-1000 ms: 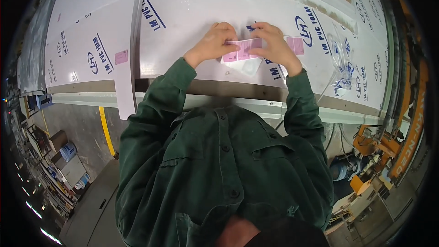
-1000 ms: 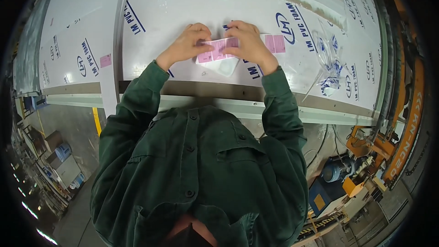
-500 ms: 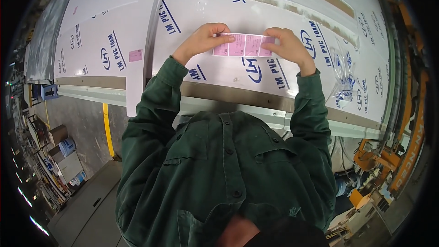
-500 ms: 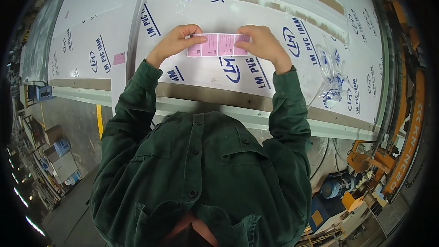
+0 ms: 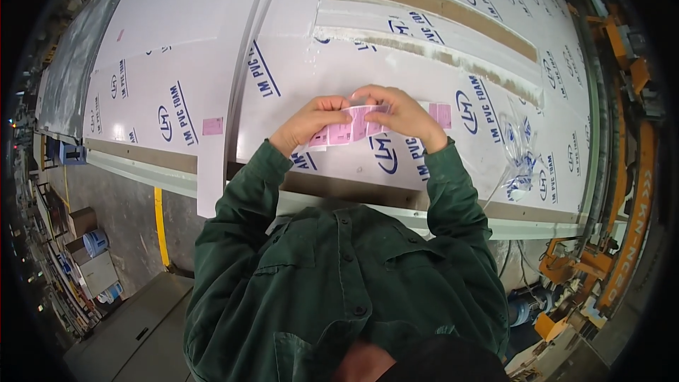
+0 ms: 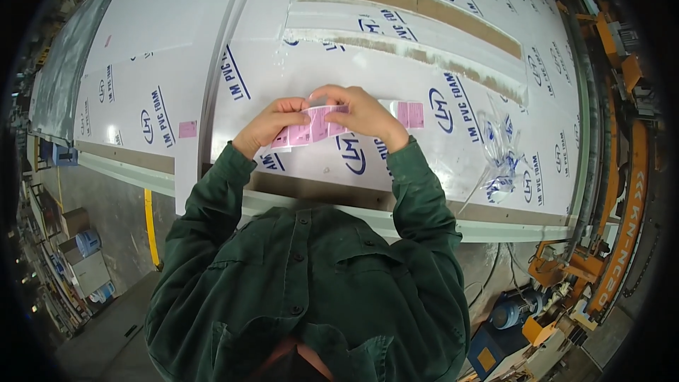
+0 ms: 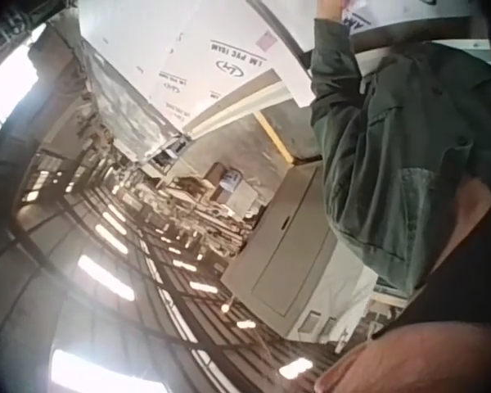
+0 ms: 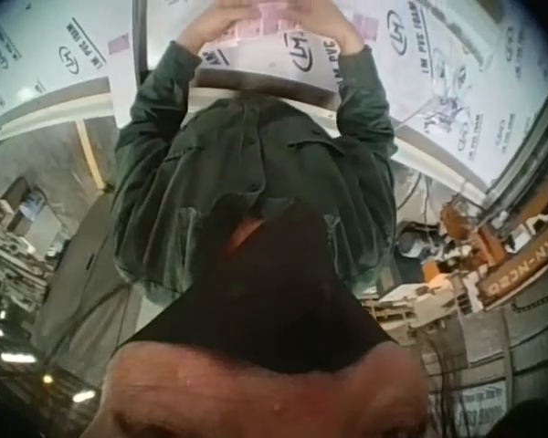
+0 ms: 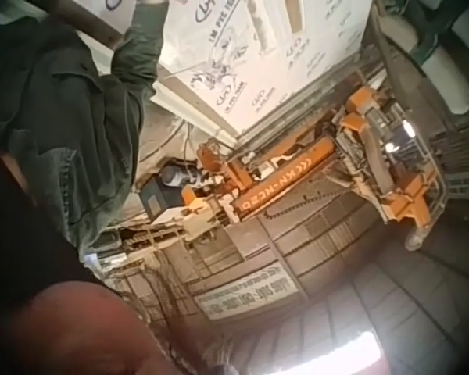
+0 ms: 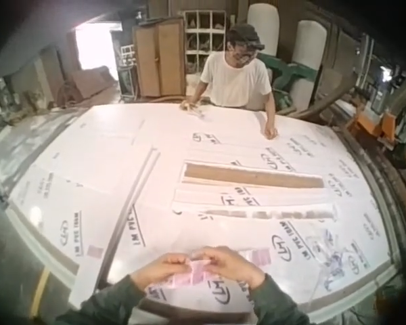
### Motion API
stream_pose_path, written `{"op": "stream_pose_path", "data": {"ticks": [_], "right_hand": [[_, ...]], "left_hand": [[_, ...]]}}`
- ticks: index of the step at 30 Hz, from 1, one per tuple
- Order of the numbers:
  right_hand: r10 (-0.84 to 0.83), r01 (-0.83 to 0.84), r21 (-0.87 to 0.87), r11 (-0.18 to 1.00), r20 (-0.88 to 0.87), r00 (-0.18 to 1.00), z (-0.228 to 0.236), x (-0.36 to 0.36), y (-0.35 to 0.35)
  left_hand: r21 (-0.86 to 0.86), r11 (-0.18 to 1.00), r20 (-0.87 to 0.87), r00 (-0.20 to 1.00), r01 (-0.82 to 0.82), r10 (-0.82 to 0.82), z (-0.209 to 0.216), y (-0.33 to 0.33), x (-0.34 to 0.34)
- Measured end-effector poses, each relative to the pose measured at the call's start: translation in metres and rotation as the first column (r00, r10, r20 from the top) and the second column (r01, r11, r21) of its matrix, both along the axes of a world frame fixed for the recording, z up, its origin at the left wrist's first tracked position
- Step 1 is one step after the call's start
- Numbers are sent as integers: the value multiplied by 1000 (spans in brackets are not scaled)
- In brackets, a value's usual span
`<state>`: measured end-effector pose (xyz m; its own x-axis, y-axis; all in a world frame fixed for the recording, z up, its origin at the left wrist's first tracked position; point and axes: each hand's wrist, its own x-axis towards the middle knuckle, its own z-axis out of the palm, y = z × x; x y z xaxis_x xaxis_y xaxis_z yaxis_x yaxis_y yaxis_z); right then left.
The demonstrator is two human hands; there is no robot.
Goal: Applying pink labels to large white panels in a manufacturing facility.
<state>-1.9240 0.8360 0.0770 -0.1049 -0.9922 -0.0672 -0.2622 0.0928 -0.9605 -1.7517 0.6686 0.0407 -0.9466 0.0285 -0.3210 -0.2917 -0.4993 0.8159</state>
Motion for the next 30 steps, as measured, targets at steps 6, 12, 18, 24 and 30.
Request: {"op": "stream_pose_path", "data": {"ticks": [6, 12, 18, 24, 30], "right_hand": [[77, -84, 32, 996, 170, 982, -8, -11, -13], [-86, 101, -124, 987, 125, 988, -36, -27, -23], [-427, 398, -155, 904, -326, 843, -61, -87, -9], [-301, 463, -99, 881, -873, 385, -78, -210, -33], [-12, 422, 217, 880, -879, 477, -67, -254, -57]], "left_hand": [[-37, 999, 51, 998, -22, 24, -3, -7, -8], [-473, 870, 59, 990, 140, -127, -19, -23, -18], [-970, 238, -35, 942, 48, -333, -11, -52, -36], [-997, 65, -55, 949, -37, -309, -1, -55, -85], [-906, 234, -355, 934, -353, 36, -27, -86, -122]]}}
